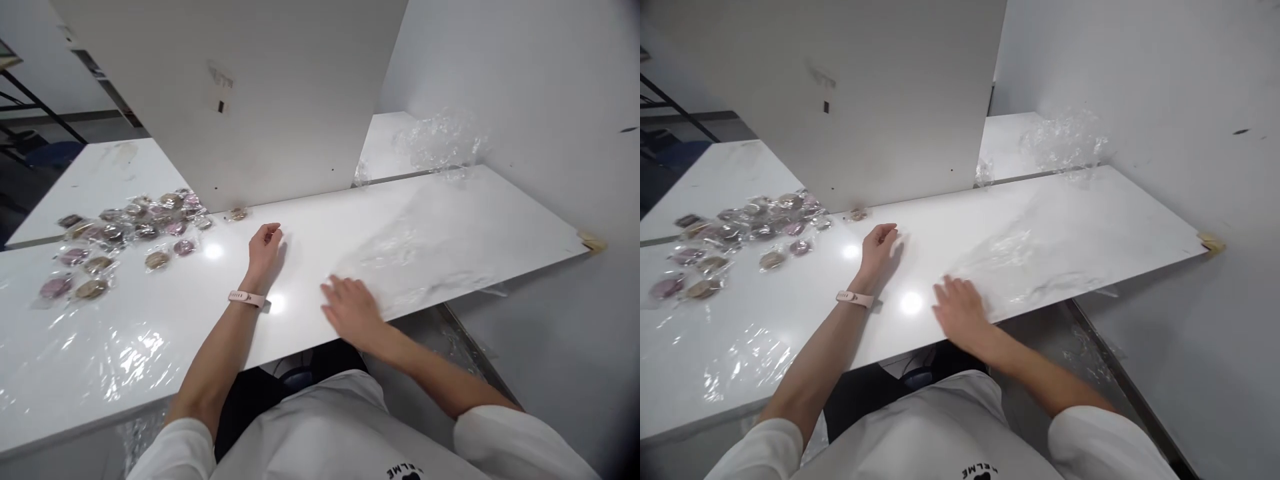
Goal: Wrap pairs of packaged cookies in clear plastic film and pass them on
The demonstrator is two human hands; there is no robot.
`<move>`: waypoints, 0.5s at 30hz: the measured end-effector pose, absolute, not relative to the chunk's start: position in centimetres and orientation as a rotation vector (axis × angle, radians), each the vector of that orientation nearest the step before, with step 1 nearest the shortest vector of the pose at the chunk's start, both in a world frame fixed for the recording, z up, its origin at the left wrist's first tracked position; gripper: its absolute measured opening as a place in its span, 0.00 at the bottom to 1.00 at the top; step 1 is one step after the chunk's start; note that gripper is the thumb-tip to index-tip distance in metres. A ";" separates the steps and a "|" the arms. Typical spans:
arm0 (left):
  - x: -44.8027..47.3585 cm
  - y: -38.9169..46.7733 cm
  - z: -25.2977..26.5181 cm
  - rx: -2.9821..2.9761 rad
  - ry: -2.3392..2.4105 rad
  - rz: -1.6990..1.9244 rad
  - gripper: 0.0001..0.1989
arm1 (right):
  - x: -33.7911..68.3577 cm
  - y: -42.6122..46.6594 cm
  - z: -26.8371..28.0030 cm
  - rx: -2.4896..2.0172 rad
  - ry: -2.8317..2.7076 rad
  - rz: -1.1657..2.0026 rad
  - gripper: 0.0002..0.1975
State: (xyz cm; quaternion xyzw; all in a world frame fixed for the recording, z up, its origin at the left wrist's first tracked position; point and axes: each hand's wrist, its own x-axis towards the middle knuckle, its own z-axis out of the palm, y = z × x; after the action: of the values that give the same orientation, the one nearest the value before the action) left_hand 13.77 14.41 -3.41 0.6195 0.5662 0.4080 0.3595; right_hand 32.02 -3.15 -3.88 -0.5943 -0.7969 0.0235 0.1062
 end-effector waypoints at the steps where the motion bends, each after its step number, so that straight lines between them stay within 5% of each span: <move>1: 13.8 13.4 -2.5 1.668 1.420 1.082 0.18 | 29.8 -3.4 -3.5 -1.663 -2.413 0.117 0.21; 6: 13.4 7.5 1.0 2.373 1.048 0.755 0.31 | 23.0 -5.4 -0.4 -1.130 -2.693 0.427 0.18; 8: 12.5 6.4 0.9 2.478 1.034 0.509 0.25 | 22.4 -6.4 1.6 -0.806 -2.793 0.614 0.15; 11: 9.6 6.0 -0.8 2.263 1.231 0.462 0.02 | 23.5 -6.7 3.7 -0.582 -2.658 0.866 0.14; 15: 3.8 6.0 -2.9 1.511 1.387 0.941 0.06 | 28.2 -4.1 2.0 -1.147 -2.146 0.718 0.16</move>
State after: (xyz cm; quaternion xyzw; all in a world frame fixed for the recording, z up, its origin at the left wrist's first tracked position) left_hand 3.80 5.98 -2.91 0.6049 0.5556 0.3768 0.4283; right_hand 28.21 -4.08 1.96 -0.4317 -0.8075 0.2701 0.2976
